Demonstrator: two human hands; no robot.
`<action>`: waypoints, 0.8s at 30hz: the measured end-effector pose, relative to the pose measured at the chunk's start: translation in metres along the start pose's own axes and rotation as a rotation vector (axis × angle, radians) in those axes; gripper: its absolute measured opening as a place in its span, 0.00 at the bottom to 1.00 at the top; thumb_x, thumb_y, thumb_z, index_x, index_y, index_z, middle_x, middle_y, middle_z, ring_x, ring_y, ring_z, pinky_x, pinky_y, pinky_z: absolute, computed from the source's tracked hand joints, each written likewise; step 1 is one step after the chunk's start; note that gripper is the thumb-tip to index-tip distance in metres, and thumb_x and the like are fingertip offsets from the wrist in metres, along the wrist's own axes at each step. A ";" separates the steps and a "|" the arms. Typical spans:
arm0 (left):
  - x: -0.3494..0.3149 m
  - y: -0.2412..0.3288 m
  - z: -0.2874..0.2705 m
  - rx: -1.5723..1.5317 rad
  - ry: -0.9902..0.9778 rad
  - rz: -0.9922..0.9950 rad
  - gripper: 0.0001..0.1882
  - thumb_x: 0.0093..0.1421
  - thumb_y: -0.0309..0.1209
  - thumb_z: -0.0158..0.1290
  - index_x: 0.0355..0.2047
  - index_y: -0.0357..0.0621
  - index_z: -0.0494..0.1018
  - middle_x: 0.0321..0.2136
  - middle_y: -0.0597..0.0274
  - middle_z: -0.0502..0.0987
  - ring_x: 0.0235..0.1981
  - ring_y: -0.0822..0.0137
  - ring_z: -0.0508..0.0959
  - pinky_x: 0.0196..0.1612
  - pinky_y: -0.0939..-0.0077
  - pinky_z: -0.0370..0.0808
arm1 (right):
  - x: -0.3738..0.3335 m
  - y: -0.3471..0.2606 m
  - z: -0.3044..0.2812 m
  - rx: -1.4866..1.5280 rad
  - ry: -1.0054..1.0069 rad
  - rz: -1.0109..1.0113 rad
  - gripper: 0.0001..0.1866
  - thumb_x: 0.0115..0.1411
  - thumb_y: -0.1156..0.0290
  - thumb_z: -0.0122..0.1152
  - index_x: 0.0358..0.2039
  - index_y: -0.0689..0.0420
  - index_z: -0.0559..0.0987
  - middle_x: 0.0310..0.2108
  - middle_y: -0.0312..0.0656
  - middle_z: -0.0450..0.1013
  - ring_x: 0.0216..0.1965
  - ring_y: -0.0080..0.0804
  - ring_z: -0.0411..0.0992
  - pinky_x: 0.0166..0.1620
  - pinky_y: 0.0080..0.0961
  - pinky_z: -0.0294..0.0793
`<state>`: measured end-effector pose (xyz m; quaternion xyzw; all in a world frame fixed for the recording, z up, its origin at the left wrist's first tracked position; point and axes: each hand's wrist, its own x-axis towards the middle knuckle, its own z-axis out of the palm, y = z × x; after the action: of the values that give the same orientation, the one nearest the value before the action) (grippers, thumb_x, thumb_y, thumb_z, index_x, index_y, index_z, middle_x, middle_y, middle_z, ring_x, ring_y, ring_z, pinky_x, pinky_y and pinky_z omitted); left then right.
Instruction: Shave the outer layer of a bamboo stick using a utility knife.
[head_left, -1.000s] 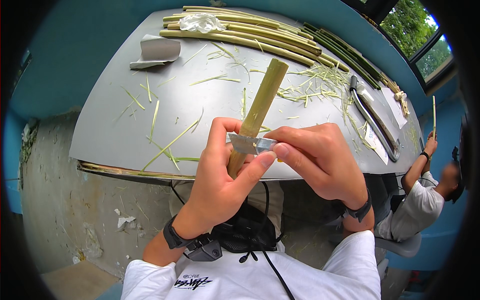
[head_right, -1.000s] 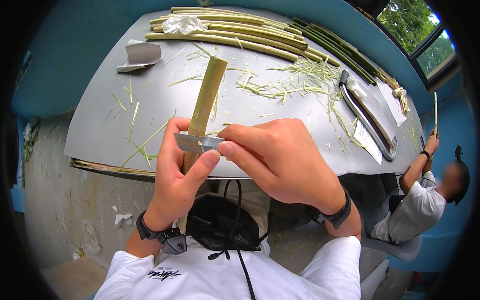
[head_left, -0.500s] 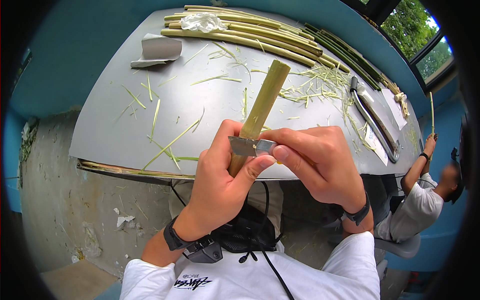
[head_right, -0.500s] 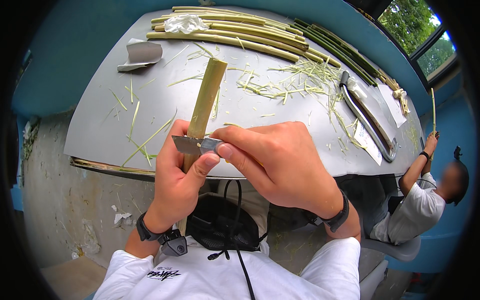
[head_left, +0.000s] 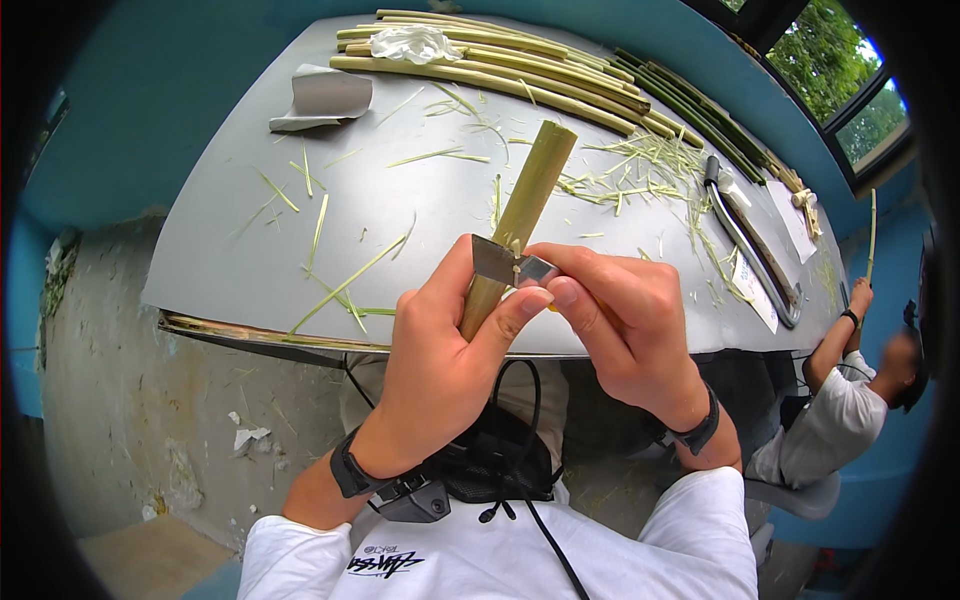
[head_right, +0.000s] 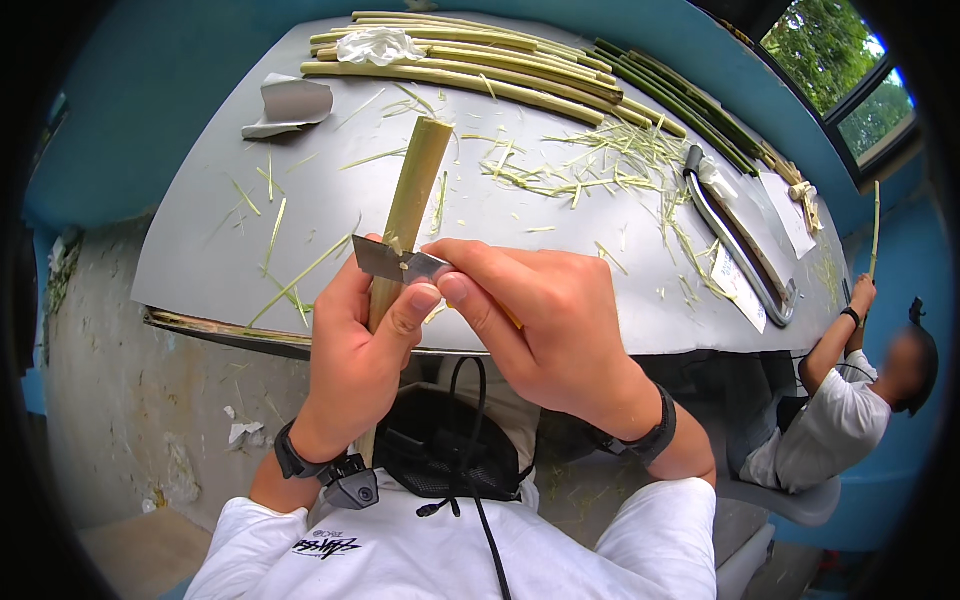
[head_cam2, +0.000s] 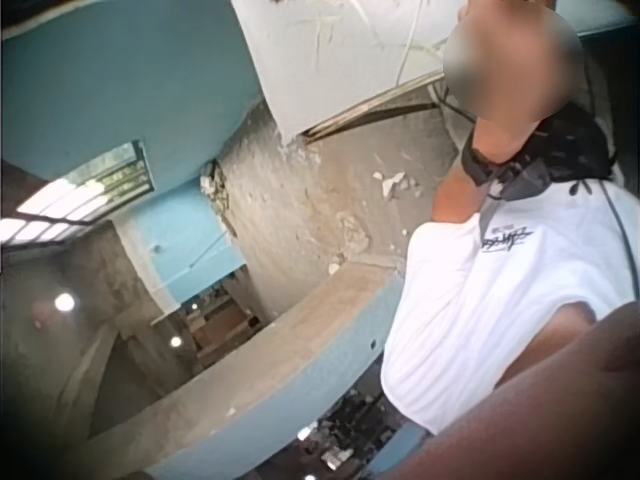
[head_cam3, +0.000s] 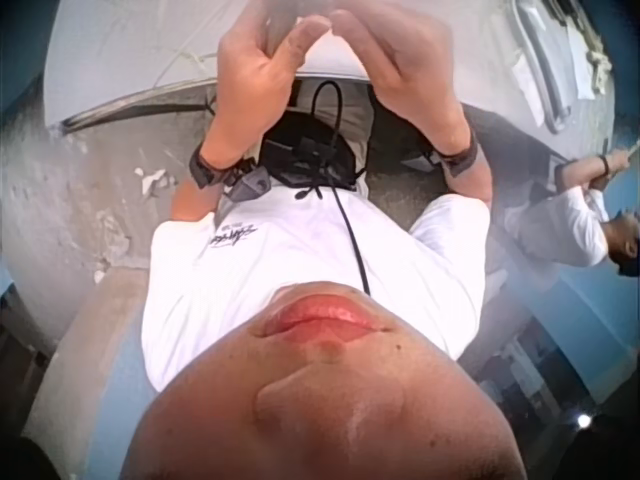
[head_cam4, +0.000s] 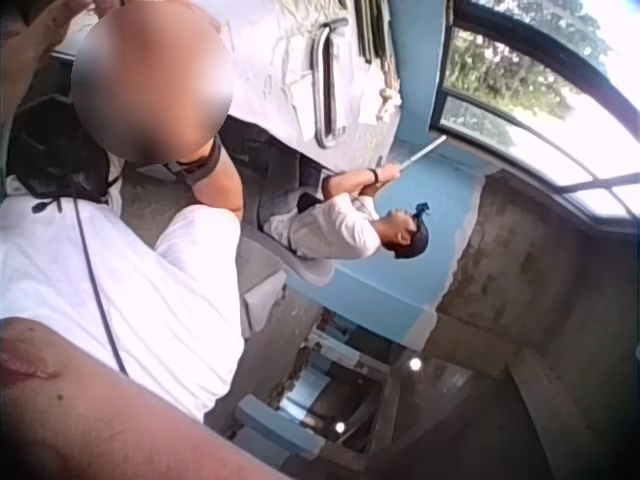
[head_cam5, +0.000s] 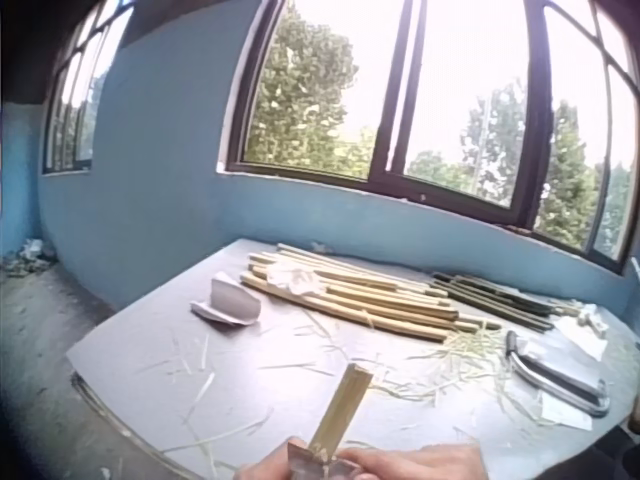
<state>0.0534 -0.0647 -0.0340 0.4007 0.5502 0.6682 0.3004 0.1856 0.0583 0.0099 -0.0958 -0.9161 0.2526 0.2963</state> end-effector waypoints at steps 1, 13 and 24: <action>0.000 -0.001 0.003 -0.020 0.026 0.024 0.18 0.67 0.40 0.62 0.38 0.38 0.70 0.17 0.68 0.70 0.20 0.80 0.65 0.24 0.79 0.63 | -0.002 0.001 0.003 0.008 0.037 -0.008 0.09 0.66 0.70 0.61 0.44 0.58 0.83 0.25 0.45 0.80 0.23 0.40 0.79 0.25 0.31 0.73; -0.002 -0.001 -0.004 -0.005 -0.040 -0.049 0.14 0.67 0.37 0.59 0.37 0.41 0.69 0.20 0.75 0.63 0.22 0.82 0.61 0.25 0.82 0.58 | 0.006 0.007 -0.034 0.092 0.020 0.181 0.11 0.71 0.70 0.56 0.44 0.64 0.82 0.17 0.37 0.67 0.18 0.21 0.64 0.23 0.24 0.62; -0.003 -0.011 -0.004 -0.016 -0.045 0.046 0.13 0.66 0.35 0.59 0.42 0.39 0.70 0.16 0.73 0.65 0.19 0.81 0.62 0.23 0.79 0.58 | 0.006 0.004 -0.017 -0.055 -0.199 0.057 0.10 0.67 0.65 0.60 0.41 0.55 0.84 0.20 0.43 0.75 0.20 0.42 0.75 0.24 0.34 0.69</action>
<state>0.0513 -0.0669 -0.0458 0.4256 0.5284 0.6703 0.3004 0.1908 0.0701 0.0227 -0.1044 -0.9445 0.2439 0.1939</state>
